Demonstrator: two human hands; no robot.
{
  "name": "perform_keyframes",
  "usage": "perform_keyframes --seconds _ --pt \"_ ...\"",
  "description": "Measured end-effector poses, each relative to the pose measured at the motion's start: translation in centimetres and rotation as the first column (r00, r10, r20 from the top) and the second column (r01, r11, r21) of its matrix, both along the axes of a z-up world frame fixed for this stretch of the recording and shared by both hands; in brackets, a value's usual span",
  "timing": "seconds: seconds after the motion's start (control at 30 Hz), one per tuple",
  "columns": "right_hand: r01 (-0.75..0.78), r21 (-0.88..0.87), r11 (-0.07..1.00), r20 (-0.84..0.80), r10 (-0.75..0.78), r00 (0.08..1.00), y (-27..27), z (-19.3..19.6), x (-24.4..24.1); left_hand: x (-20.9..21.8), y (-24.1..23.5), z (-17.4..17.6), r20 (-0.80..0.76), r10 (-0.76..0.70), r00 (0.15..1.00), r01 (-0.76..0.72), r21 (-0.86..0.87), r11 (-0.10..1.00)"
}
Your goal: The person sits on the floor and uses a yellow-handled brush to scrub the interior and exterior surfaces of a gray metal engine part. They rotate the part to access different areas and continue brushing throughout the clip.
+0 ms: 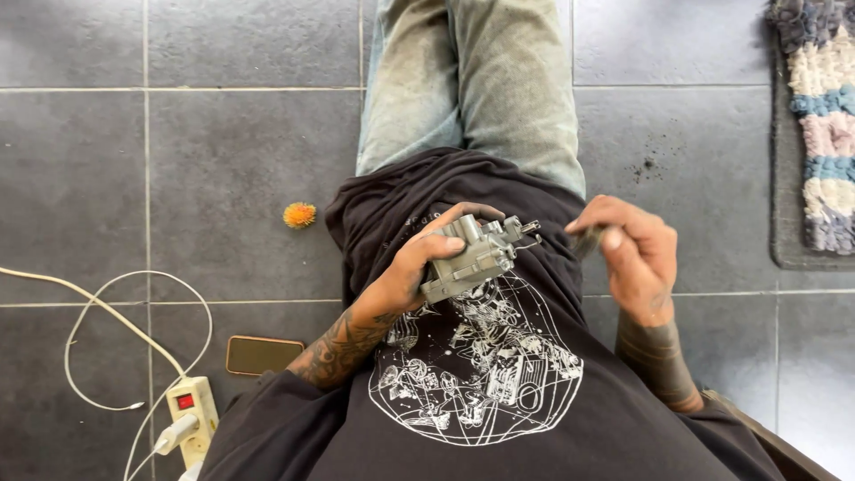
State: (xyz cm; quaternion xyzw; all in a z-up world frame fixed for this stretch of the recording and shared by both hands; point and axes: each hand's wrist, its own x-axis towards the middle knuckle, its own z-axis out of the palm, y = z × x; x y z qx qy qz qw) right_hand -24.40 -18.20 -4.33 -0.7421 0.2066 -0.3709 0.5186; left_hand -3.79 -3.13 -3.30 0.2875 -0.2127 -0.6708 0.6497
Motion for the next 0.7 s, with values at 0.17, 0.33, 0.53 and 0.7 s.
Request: perform_keyframes --seconds 0.17,0.33,0.53,0.7 --pt "-0.07 -0.25 0.966 0.015 0.076 0.997 -0.7 0.6 -0.3 -0.3 -1.4 -4.9 -0.114 -0.125 0.986 0.123 -0.02 0.992" --pt "0.018 -0.524 0.851 -0.184 -0.133 0.974 -3.2 1.0 -1.3 0.3 -1.8 -7.0 -0.248 -0.233 0.94 0.219 -0.083 0.972" --pt "-0.245 -0.464 0.851 -0.268 0.129 0.955 -1.3 2.8 -0.5 0.7 -1.5 -6.2 -0.287 -0.289 0.913 0.283 -0.064 0.957" --pt "-0.055 -0.453 0.89 -0.248 -0.066 0.966 -3.2 0.8 -3.3 0.6 -1.0 -5.7 -0.195 -0.307 0.932 0.302 -0.058 0.952"
